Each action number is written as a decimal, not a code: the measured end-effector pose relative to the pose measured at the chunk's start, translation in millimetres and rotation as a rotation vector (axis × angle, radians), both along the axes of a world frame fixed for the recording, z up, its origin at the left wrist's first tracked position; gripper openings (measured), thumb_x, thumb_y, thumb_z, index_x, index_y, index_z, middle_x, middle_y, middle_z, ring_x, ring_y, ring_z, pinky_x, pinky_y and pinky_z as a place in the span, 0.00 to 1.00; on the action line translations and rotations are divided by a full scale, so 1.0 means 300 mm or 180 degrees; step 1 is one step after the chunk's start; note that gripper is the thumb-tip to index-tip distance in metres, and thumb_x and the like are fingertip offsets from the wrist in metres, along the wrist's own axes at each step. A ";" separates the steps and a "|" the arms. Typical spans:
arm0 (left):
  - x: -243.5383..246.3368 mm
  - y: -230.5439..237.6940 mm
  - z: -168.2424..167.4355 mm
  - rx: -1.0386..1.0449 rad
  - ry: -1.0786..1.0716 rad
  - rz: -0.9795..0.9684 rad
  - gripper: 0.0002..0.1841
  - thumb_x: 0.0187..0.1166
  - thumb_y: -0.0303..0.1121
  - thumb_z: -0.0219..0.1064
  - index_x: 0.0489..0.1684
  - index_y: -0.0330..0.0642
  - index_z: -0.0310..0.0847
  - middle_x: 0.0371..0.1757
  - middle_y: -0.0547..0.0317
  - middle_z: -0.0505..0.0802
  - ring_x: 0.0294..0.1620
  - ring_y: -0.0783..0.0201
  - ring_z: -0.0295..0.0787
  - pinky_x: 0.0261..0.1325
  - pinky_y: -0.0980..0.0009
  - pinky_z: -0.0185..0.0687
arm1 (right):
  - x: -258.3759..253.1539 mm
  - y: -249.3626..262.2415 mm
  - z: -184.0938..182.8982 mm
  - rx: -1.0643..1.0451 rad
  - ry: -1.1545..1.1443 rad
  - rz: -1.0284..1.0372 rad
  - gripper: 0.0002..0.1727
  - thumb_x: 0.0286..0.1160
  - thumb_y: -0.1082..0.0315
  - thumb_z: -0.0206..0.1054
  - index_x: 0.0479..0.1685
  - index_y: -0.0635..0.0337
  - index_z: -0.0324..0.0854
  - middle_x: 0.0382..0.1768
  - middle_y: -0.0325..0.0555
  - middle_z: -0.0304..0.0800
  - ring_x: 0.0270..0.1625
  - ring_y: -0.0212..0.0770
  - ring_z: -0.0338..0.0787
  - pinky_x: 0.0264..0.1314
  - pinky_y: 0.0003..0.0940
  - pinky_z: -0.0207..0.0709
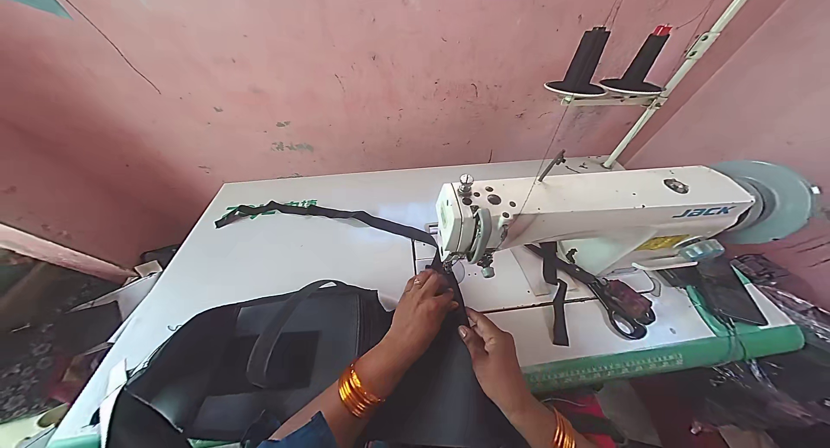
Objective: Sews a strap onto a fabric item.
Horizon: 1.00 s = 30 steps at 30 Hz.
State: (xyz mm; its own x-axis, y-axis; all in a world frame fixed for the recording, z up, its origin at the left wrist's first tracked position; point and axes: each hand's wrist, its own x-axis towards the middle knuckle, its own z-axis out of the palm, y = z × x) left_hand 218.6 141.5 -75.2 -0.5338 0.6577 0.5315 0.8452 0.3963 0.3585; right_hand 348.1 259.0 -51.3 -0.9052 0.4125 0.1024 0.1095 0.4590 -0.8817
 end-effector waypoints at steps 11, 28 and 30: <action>0.030 0.031 0.047 -0.0284 -0.0440 0.0061 0.19 0.76 0.50 0.73 0.46 0.42 0.96 0.62 0.46 0.92 0.65 0.43 0.86 0.60 0.47 0.84 | 0.061 0.035 -0.049 0.2256 0.0524 0.0248 0.08 0.66 0.76 0.61 0.34 0.67 0.86 0.21 0.50 0.86 0.21 0.45 0.90 0.23 0.37 0.84; -0.171 0.047 0.050 -0.0300 -0.0324 -0.0207 0.17 0.77 0.43 0.73 0.30 0.35 0.91 0.39 0.45 0.94 0.53 0.44 0.92 0.58 0.50 0.84 | -0.144 0.084 0.078 0.1141 -0.0880 0.0851 0.16 0.84 0.74 0.57 0.57 0.72 0.88 0.44 0.61 0.95 0.51 0.55 0.95 0.61 0.48 0.84; -0.216 0.049 0.045 -0.0210 -0.0335 -0.0269 0.19 0.74 0.45 0.75 0.28 0.35 0.90 0.41 0.46 0.95 0.55 0.45 0.92 0.61 0.51 0.84 | -0.182 0.091 0.084 0.1198 -0.0975 0.0879 0.16 0.85 0.74 0.56 0.56 0.72 0.88 0.45 0.61 0.95 0.53 0.55 0.95 0.62 0.49 0.83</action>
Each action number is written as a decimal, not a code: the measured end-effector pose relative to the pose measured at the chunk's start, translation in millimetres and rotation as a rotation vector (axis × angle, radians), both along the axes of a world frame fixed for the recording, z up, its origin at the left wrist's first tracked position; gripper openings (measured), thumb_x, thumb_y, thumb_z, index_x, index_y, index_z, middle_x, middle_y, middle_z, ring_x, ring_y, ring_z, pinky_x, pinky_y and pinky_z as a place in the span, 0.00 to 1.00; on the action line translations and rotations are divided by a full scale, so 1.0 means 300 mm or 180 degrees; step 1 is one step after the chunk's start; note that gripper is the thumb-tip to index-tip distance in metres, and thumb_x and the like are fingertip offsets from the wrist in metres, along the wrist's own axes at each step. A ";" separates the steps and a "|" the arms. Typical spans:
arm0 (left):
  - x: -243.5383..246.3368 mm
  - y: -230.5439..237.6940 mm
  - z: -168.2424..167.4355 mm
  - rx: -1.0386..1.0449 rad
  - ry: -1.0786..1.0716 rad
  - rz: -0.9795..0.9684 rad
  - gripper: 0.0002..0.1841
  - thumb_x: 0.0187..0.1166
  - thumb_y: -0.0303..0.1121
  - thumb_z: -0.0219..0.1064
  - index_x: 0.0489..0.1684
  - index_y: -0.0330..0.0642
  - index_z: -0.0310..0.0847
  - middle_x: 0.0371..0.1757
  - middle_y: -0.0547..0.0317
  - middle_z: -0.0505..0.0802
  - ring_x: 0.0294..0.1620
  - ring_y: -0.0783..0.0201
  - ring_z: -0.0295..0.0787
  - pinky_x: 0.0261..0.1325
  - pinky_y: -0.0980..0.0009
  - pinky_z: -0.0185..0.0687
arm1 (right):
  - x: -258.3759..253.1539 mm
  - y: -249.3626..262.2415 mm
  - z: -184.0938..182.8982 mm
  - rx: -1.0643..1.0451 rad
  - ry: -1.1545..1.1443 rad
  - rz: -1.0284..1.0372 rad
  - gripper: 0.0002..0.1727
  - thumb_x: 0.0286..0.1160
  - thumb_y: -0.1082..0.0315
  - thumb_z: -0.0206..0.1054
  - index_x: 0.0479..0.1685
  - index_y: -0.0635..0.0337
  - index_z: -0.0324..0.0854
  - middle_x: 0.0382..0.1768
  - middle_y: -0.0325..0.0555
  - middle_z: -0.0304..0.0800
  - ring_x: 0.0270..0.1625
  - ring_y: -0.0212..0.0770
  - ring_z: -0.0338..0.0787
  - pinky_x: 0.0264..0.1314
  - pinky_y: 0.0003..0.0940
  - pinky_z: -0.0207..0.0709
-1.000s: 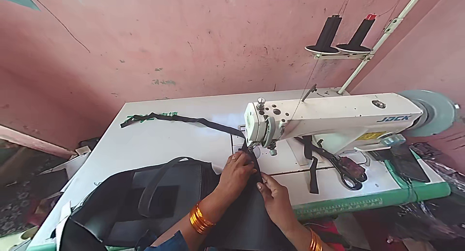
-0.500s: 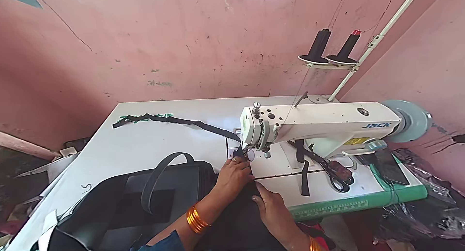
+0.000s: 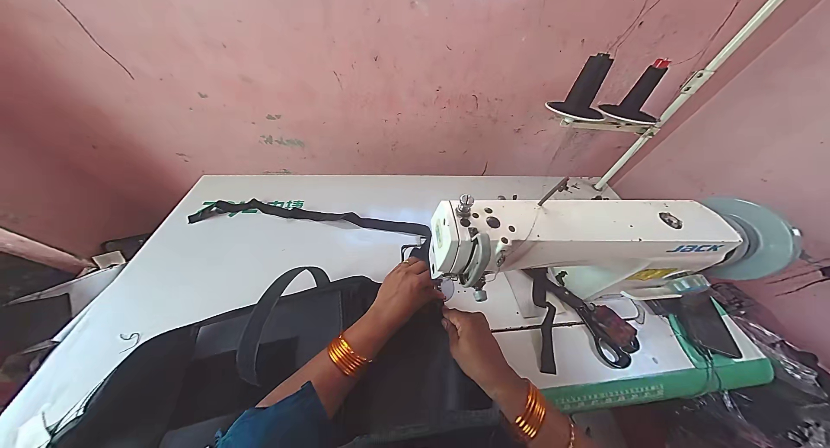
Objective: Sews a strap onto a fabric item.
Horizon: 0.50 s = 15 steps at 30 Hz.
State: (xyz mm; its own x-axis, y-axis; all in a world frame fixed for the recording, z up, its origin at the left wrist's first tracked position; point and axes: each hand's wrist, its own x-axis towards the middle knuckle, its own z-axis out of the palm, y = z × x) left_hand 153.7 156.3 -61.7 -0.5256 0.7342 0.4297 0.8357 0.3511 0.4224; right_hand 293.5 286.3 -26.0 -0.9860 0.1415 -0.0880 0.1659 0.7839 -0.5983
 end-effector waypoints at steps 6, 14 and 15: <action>0.151 -0.071 0.091 0.0211 0.0391 0.0805 0.12 0.76 0.41 0.73 0.30 0.40 0.91 0.55 0.49 0.95 0.66 0.44 0.88 0.70 0.42 0.78 | -0.052 0.001 0.043 0.0384 -0.0580 0.0203 0.18 0.87 0.71 0.53 0.61 0.68 0.86 0.47 0.60 0.93 0.55 0.57 0.92 0.63 0.51 0.80; 0.534 -0.045 -0.121 0.0202 0.0129 0.1991 0.20 0.83 0.39 0.60 0.63 0.37 0.90 0.67 0.50 0.93 0.72 0.49 0.89 0.74 0.51 0.81 | -0.021 0.091 0.044 -0.2117 -0.0909 -0.0529 0.18 0.85 0.75 0.58 0.71 0.66 0.75 0.62 0.55 0.85 0.57 0.38 0.88 0.60 0.33 0.81; 0.524 -0.044 -0.115 0.0294 0.0097 0.2022 0.18 0.82 0.36 0.61 0.62 0.39 0.91 0.65 0.51 0.94 0.70 0.51 0.90 0.72 0.53 0.82 | -0.019 0.107 0.049 -0.2353 -0.1041 -0.0563 0.16 0.83 0.76 0.60 0.67 0.66 0.75 0.56 0.52 0.86 0.51 0.36 0.89 0.55 0.32 0.83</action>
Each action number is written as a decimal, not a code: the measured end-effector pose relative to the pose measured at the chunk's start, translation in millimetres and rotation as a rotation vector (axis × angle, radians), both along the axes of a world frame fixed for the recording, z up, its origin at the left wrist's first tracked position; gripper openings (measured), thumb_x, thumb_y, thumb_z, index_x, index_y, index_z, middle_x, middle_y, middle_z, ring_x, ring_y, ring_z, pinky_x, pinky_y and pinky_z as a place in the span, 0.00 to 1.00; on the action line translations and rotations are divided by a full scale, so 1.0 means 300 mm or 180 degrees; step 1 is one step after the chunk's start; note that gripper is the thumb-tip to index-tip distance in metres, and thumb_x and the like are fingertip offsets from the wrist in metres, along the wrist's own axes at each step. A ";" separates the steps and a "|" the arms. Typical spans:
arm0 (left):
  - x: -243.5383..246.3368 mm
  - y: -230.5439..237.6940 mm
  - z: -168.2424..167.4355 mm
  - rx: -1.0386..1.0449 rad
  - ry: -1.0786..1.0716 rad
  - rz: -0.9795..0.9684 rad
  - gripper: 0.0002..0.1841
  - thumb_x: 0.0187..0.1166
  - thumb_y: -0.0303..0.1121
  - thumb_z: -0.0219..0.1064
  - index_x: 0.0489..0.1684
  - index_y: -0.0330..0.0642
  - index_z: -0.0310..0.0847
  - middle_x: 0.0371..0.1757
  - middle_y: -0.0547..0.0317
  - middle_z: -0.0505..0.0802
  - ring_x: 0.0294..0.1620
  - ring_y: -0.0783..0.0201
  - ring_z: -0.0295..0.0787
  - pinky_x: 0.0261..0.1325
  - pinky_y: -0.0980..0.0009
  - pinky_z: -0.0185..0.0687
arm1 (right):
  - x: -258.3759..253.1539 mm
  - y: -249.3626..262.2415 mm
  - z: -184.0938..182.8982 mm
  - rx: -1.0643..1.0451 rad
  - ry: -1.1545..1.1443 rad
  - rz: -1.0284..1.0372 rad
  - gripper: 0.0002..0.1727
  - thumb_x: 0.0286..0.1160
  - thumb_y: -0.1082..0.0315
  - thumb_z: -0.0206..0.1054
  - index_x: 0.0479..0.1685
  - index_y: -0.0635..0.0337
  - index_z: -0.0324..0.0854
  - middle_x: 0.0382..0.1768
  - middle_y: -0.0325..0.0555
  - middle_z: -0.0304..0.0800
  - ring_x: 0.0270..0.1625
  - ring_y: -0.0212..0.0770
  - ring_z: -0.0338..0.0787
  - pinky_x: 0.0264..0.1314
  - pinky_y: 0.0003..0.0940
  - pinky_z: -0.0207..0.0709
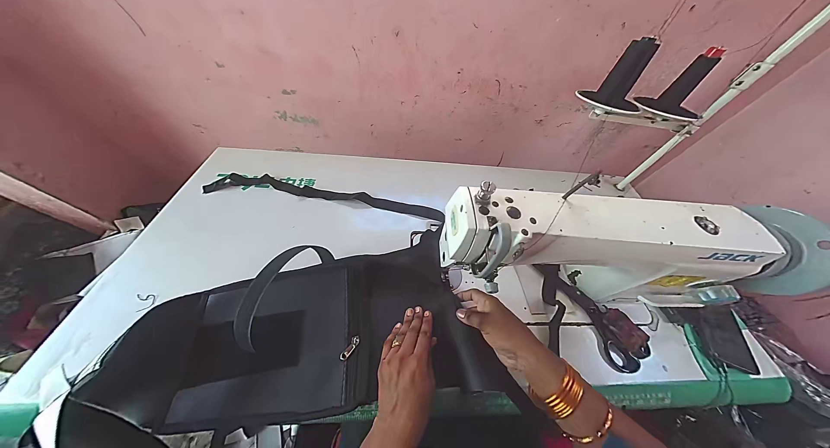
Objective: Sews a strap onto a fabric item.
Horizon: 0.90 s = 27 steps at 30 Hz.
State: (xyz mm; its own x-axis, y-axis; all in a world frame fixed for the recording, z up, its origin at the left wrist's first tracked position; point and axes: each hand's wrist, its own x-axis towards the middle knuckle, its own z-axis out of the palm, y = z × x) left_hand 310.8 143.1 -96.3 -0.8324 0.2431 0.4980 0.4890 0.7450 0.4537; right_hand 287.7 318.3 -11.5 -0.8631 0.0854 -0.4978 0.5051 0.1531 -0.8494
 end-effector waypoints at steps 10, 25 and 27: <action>-0.158 0.003 0.047 0.0019 0.0217 -0.0687 0.23 0.66 0.19 0.62 0.48 0.57 0.98 0.44 0.60 0.97 0.41 0.55 0.92 0.39 0.60 0.85 | 0.140 -0.054 -0.104 0.0865 0.1392 -0.0031 0.24 0.81 0.74 0.64 0.75 0.74 0.76 0.53 0.53 0.96 0.49 0.33 0.97 0.59 0.26 0.87; -0.316 -0.051 0.059 -0.0891 0.0425 -0.2028 0.24 0.73 0.19 0.61 0.61 0.57 0.92 0.68 0.66 0.92 0.65 0.55 0.88 0.50 0.58 0.83 | 0.137 -0.109 -0.126 0.2856 0.2048 0.0582 0.16 0.71 0.78 0.59 0.51 0.73 0.90 0.25 0.55 0.91 0.28 0.50 0.94 0.33 0.43 0.88; -0.371 -0.042 0.071 -0.0857 0.0339 -0.2117 0.23 0.74 0.20 0.61 0.59 0.58 0.92 0.64 0.58 0.92 0.64 0.51 0.87 0.52 0.56 0.84 | 0.085 -0.104 -0.122 0.2879 0.2075 0.0560 0.13 0.72 0.78 0.60 0.46 0.72 0.90 0.25 0.55 0.91 0.28 0.51 0.94 0.34 0.45 0.87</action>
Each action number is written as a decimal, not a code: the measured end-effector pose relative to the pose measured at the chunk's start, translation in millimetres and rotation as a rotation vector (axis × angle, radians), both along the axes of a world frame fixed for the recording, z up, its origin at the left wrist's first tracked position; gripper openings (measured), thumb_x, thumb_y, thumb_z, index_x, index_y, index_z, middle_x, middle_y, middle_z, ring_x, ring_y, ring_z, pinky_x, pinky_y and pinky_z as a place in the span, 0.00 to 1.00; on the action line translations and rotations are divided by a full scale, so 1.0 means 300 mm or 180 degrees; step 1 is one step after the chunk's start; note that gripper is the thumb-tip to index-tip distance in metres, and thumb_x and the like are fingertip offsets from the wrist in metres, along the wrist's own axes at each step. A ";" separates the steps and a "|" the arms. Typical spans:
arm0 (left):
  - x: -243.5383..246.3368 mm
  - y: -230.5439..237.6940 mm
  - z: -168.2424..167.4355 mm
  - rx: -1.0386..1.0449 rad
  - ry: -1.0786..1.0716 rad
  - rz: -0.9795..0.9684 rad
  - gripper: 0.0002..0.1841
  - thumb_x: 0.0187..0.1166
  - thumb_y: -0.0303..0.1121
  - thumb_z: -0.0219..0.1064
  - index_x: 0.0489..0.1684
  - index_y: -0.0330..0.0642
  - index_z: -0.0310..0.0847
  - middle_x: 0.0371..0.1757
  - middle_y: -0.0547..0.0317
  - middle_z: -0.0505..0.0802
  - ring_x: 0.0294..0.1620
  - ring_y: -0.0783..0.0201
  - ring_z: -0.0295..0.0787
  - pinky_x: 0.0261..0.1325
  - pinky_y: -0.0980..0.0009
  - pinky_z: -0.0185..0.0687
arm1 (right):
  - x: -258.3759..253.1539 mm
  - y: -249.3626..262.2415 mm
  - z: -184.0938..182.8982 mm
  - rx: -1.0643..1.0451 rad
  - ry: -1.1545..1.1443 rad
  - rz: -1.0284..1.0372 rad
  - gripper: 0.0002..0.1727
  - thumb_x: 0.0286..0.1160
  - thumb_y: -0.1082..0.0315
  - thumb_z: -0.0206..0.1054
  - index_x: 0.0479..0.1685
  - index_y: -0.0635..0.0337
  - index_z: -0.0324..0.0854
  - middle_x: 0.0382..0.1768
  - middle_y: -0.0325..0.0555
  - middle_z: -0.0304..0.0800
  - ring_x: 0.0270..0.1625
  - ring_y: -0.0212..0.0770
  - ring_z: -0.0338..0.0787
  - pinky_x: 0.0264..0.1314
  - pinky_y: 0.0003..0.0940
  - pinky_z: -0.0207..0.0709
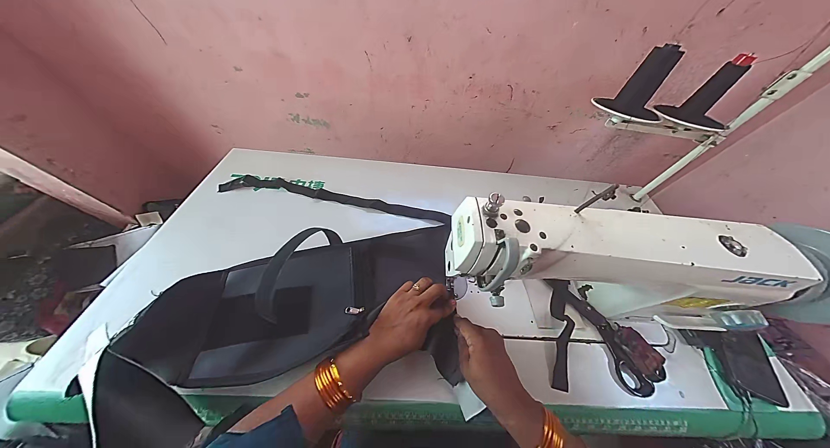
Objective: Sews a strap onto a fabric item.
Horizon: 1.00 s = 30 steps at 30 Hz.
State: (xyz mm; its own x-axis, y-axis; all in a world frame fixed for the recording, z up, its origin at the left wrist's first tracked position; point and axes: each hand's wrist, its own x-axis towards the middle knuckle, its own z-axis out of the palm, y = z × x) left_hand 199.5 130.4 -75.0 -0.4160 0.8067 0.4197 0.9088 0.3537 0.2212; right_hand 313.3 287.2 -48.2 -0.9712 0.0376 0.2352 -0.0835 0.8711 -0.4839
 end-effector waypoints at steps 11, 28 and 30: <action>-0.135 0.009 0.003 0.0440 -0.0199 -0.0347 0.18 0.77 0.23 0.62 0.45 0.60 0.97 0.51 0.58 0.94 0.60 0.52 0.87 0.62 0.58 0.82 | -0.064 -0.014 0.034 -0.0251 -0.0437 -0.0320 0.12 0.78 0.74 0.59 0.49 0.70 0.86 0.27 0.55 0.91 0.32 0.53 0.94 0.38 0.46 0.86; 0.042 0.010 0.143 0.0455 -0.0359 -0.0027 0.07 0.73 0.21 0.64 0.30 0.35 0.89 0.40 0.49 0.95 0.47 0.51 0.95 0.52 0.59 0.90 | -0.085 0.047 0.068 -0.3068 -0.1359 -0.0669 0.13 0.89 0.73 0.55 0.66 0.68 0.73 0.31 0.48 0.89 0.22 0.37 0.90 0.24 0.29 0.86; 0.048 0.013 0.166 0.0536 -0.0113 -0.0388 0.08 0.73 0.16 0.63 0.29 0.34 0.88 0.38 0.49 0.95 0.45 0.53 0.96 0.50 0.62 0.91 | -0.010 0.037 0.063 -0.3326 -0.1438 -0.0753 0.18 0.86 0.76 0.57 0.72 0.66 0.72 0.28 0.45 0.89 0.18 0.33 0.84 0.18 0.26 0.79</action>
State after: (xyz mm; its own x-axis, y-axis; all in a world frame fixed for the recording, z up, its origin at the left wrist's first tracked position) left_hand 213.9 134.4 -25.2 -0.3365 0.7716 0.5399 0.9333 0.1968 0.3005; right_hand 310.4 298.3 -29.3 -0.9015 0.2004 -0.3836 0.3917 0.0008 -0.9201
